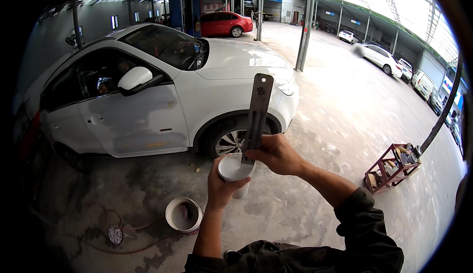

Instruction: The person uses a small brush to apply white paint to a long metal bracket with holes. They repeatedly dip the brush into a small container of paint and coat the bracket, then hold it against the front fender of a white car to check the color match. The person continues this process, moving between the bracket and the car surface.

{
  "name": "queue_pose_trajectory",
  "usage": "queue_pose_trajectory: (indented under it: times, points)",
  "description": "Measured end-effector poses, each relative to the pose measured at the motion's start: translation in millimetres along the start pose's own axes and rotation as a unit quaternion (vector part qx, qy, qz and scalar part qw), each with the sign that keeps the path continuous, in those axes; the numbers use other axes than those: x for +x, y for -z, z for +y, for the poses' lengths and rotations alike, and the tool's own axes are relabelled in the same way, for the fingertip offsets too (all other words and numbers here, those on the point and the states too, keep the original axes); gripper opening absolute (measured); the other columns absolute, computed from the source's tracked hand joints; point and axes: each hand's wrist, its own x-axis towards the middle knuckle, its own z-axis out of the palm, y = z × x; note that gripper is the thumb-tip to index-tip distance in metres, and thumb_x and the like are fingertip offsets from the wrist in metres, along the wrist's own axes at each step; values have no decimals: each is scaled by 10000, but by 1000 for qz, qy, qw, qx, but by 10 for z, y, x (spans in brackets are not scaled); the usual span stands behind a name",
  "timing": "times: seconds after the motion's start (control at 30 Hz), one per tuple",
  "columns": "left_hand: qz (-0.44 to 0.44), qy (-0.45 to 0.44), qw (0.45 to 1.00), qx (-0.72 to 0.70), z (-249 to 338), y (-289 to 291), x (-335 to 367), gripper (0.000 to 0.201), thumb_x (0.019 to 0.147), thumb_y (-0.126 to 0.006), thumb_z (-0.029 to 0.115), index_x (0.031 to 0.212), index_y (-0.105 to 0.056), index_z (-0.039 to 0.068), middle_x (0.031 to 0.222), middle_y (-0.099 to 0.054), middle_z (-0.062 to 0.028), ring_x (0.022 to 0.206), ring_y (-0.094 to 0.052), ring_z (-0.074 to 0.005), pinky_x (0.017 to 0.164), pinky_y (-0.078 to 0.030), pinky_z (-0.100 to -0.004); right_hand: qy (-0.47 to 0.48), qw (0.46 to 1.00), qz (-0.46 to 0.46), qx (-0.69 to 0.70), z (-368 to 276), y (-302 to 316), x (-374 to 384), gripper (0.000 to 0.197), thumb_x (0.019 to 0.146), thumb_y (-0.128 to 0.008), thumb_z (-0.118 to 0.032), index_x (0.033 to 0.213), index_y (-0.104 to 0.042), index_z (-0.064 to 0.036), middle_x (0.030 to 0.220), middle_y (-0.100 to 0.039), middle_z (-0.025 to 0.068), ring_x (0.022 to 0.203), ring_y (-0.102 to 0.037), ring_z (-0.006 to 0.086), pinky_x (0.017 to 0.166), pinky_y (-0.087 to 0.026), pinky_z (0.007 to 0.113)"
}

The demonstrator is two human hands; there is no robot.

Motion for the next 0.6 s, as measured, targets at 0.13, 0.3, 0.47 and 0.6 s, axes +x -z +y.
queue_pose_trajectory:
  times: [0.13,0.3,0.47,0.6]
  points:
    - [60,-51,996,50,-205,-66,49,780,653,-911,113,1279,-455,16,1209,-574,-118,1093,-591,-190,954,-498,-353,-40,996,34,-77,-66,-112,-23,149,875,-676,-107,943,-689,25,689,-658,161,577,-647,240,565,-491,352]
    - [62,-88,991,82,-215,-146,20,774,655,-922,134,1249,-439,20,1222,-559,-124,1103,-581,-192,962,-491,-356,49,995,78,-44,-31,-261,15,150,889,-676,-108,960,-663,23,708,-676,137,610,-669,227,583,-510,336]
    - [19,-67,992,109,-150,-91,3,801,645,-936,143,1261,-437,27,1224,-561,-119,1110,-582,-191,967,-488,-352,54,993,103,-5,-206,-112,243,112,896,-690,-73,952,-651,16,716,-675,119,641,-683,172,577,-504,309]
    - [16,-73,993,89,-209,-40,7,853,631,-946,151,1303,-434,37,1230,-563,-112,1123,-585,-199,967,-490,-354,105,985,87,-102,10,-258,122,140,902,-684,-120,999,-669,-19,769,-691,147,683,-696,295,618,-538,356]
